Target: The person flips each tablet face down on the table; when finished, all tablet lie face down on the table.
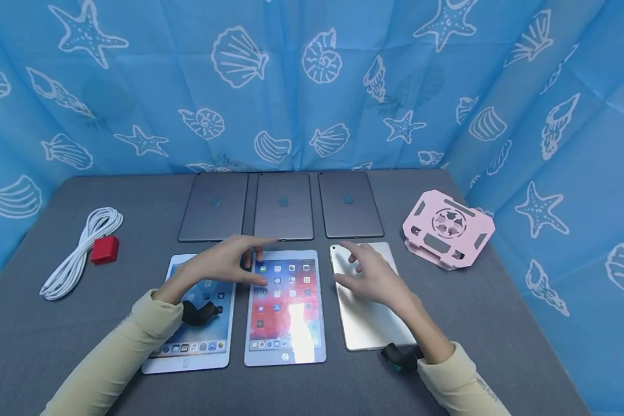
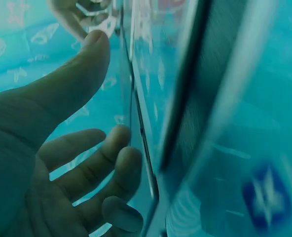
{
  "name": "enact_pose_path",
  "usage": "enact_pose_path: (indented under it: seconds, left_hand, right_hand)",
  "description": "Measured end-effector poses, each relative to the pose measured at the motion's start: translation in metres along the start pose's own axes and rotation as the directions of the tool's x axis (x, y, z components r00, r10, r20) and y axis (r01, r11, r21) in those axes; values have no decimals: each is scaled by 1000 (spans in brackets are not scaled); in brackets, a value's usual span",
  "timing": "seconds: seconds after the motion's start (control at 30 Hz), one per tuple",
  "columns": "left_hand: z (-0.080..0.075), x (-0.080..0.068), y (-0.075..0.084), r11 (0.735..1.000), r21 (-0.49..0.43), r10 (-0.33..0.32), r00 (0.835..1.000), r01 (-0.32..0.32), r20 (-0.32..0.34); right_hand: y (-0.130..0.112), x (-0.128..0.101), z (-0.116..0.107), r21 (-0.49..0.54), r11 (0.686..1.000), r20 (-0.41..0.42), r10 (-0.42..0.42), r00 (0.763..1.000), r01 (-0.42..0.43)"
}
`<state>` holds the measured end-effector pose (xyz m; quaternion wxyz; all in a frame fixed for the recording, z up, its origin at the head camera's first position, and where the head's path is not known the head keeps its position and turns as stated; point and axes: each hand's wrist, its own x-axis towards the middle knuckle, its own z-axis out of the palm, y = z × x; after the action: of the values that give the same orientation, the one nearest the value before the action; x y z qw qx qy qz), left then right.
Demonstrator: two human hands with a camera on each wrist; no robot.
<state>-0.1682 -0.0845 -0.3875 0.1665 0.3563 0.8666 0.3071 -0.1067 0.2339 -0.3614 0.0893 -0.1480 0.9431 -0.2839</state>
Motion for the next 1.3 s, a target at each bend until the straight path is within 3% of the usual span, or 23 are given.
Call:
enact_pose_path:
  seconds: [0.2,0.43,0.77,1.0,1.3]
  left_hand:
    - [-5,-9,-12,997,30,-67,998,67,19]
    - [3,-8,-17,994,58,-92,996,91,9]
    - [8,-8,-16,985,92,-146,989,147,-24]
    - [12,-7,-15,983,83,-160,985,166,-70]
    - [15,-7,-14,979,63,-184,977,192,-105]
  right_hand:
    - [-8,20,15,-13,1000,98,19,995,-18]
    - [-15,37,26,-57,998,205,33,978,-22]
    - [-19,44,29,-136,990,244,56,968,-23]
    - [-19,49,31,-45,999,253,14,967,-3]
    - [-18,51,34,123,986,251,80,965,-114]
